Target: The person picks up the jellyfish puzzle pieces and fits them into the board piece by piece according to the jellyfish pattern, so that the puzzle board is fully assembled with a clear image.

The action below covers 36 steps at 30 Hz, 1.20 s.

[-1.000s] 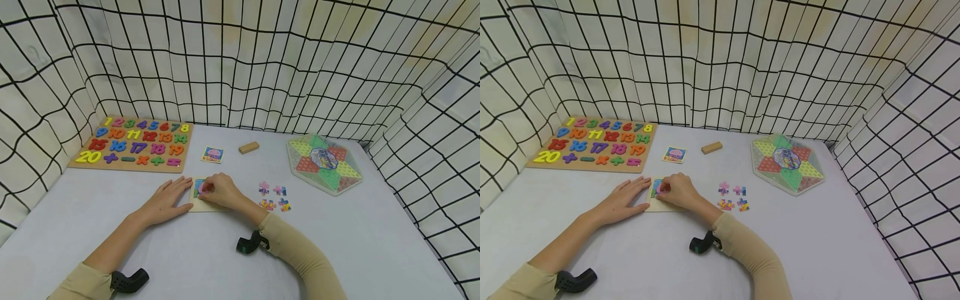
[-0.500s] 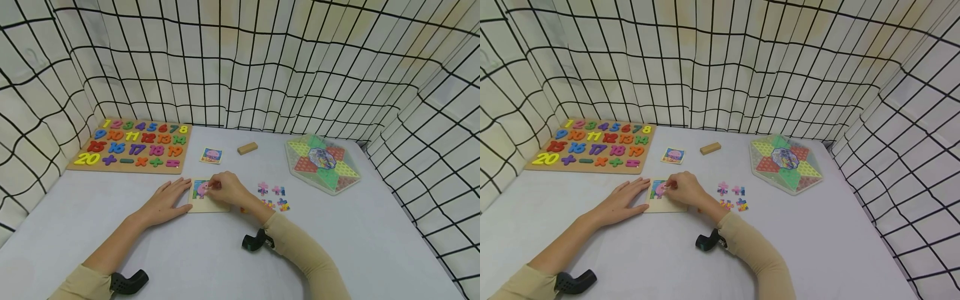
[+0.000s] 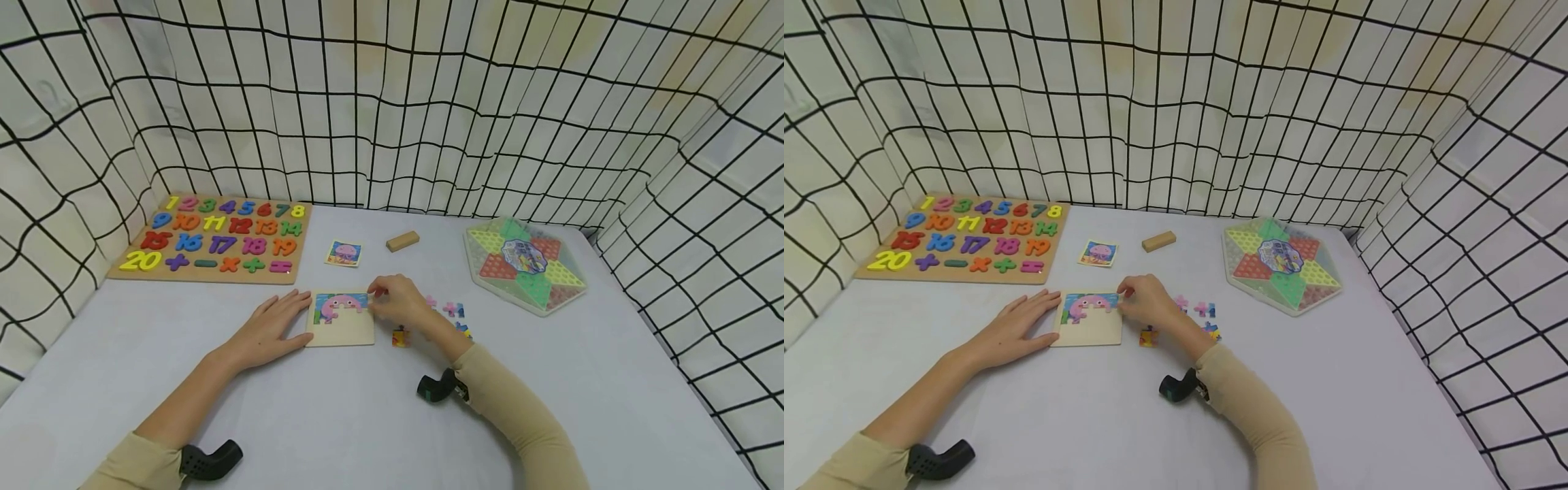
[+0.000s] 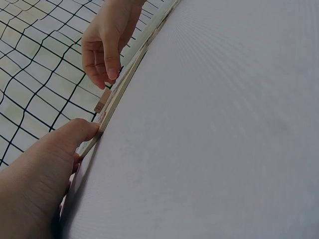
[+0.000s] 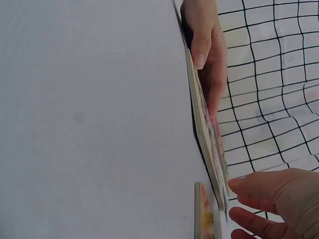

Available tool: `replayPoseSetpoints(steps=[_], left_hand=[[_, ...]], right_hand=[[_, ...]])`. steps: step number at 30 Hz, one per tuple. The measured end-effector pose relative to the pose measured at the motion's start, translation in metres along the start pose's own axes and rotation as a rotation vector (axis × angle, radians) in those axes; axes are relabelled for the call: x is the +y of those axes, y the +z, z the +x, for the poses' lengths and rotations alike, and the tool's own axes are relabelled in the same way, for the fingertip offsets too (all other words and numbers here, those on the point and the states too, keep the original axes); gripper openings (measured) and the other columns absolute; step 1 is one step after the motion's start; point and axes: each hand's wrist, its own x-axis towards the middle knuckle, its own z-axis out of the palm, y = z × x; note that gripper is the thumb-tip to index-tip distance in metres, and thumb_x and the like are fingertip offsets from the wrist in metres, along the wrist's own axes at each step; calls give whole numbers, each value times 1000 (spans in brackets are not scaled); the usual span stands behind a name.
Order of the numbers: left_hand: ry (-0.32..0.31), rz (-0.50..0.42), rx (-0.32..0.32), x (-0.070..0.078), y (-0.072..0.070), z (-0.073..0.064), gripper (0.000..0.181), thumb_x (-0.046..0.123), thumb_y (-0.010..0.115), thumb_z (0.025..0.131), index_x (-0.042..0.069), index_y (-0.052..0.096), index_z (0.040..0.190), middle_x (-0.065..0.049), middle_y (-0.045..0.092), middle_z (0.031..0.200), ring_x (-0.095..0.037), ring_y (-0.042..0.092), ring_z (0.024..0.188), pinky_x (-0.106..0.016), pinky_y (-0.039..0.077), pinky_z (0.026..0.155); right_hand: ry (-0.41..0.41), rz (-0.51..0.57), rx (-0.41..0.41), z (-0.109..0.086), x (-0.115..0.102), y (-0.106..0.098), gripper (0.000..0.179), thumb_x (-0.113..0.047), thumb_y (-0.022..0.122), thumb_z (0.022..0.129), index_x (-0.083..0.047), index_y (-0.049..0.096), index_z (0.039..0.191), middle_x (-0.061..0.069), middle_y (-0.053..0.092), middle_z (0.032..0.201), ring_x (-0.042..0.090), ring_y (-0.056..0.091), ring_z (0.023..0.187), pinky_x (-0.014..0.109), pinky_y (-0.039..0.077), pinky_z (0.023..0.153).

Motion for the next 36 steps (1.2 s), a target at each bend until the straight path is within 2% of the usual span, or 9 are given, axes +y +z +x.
replayPoseSetpoints(steps=[11,22,30,36], left_hand=[[1,6,4,0,2,0,74,47,58,85,2,35,139,-13,32,145,-30,18,137,-49,8,109],[2,2,9,0,1,1,75,49,57,85,2,35,139,-12,31,146,-30,17,137,-49,8,109],[4,5,10,0,0,1,74,47,58,85,2,36,139,-13,32,145,-31,18,136,-50,9,109],[5,0,11,-1,2,1,74,46,58,85,2,36,139,-13,32,145,-31,18,136,-51,9,109]], right_hand=[[63,1,75,-16,27,-17,26,-19,70,80,-11,64,103,-1,62,94,17,51,94,33,44,83],[22,27,126,-39,53,-30,28,-17,72,78,-7,65,103,4,63,94,20,53,90,35,45,80],[64,13,139,-54,66,-39,33,-22,73,78,-4,65,104,8,61,94,23,50,89,36,42,76],[85,-6,113,-59,74,-39,41,-27,75,75,-4,64,107,7,58,93,20,47,83,31,42,69]])
